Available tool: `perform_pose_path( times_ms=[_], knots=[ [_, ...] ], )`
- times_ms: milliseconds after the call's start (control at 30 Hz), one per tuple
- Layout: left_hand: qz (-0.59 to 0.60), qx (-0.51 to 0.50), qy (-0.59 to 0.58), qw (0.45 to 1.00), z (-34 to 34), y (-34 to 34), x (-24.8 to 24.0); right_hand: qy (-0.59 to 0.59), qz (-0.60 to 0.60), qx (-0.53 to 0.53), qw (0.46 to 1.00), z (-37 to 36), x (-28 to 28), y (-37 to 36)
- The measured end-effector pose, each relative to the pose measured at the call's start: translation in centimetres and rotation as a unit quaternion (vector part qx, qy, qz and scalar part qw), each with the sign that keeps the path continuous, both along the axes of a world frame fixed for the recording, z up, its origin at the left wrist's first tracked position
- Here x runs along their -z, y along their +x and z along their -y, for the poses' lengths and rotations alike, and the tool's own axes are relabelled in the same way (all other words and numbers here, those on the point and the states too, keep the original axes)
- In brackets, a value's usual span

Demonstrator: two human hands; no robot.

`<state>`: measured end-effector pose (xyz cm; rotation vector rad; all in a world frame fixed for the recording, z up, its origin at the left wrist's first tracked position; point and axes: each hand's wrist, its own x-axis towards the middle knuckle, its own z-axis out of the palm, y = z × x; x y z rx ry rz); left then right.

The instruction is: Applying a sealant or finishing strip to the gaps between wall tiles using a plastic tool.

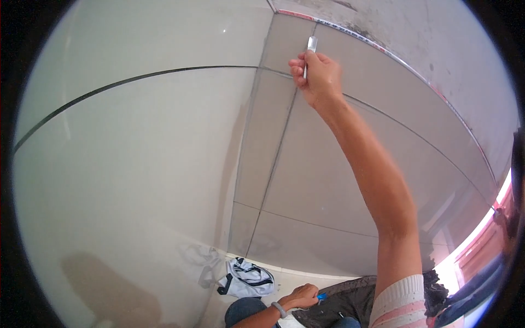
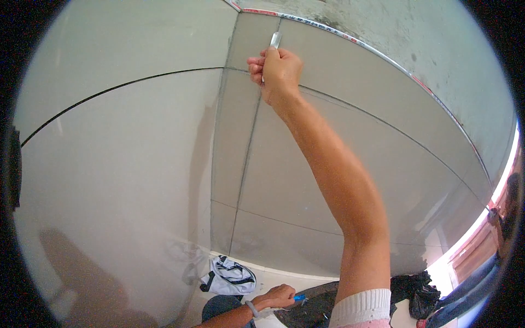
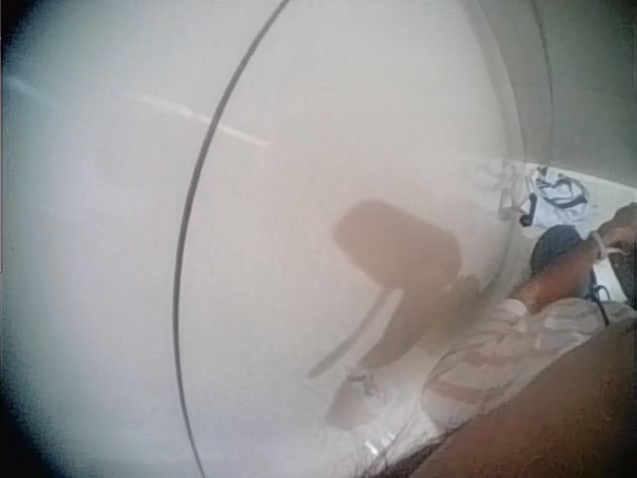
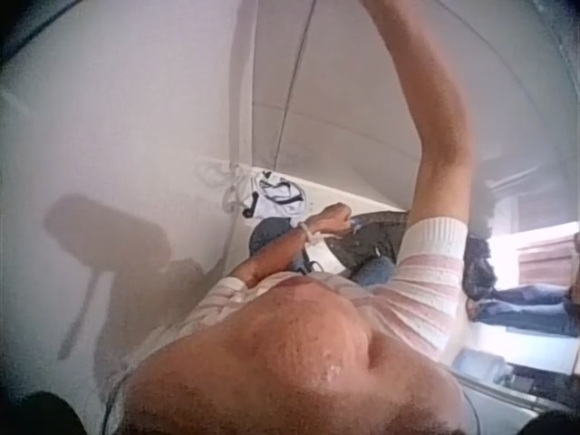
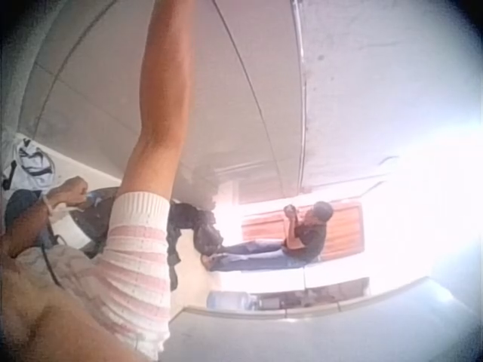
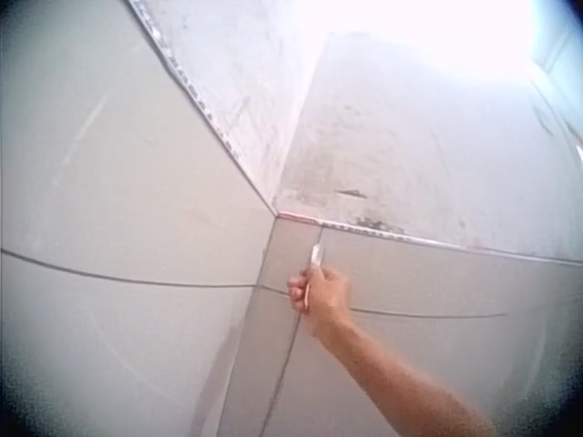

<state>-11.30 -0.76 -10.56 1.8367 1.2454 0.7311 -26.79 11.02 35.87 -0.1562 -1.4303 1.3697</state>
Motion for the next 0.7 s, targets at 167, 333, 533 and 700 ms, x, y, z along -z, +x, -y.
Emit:
perform_pose_path(
  times_ms=[167, 333, 533, 700],
  knots=[
    [-0.028, 0.019, -0.032, 0.999, -0.2, 0.0, -0.6, -0.005, 0.024, 0.006, 1.0, 0.1, 2.1, 0.4],
    [-0.022, 0.009, -0.01, 1.0, -0.1, 0.1, -0.4, -0.016, 0.041, 0.017, 0.999, 0.9, 4.4, 0.6],
    [-0.021, 0.016, -0.02, 0.999, 0.0, 0.1, -0.6, -0.024, 0.035, 0.001, 0.999, 1.2, 4.1, 0.6],
    [-0.023, 0.021, -0.028, 0.999, -0.1, 0.1, -0.3, -0.01, -0.004, -0.017, 1.0, 0.9, 0.6, 0.1]
  ],
)
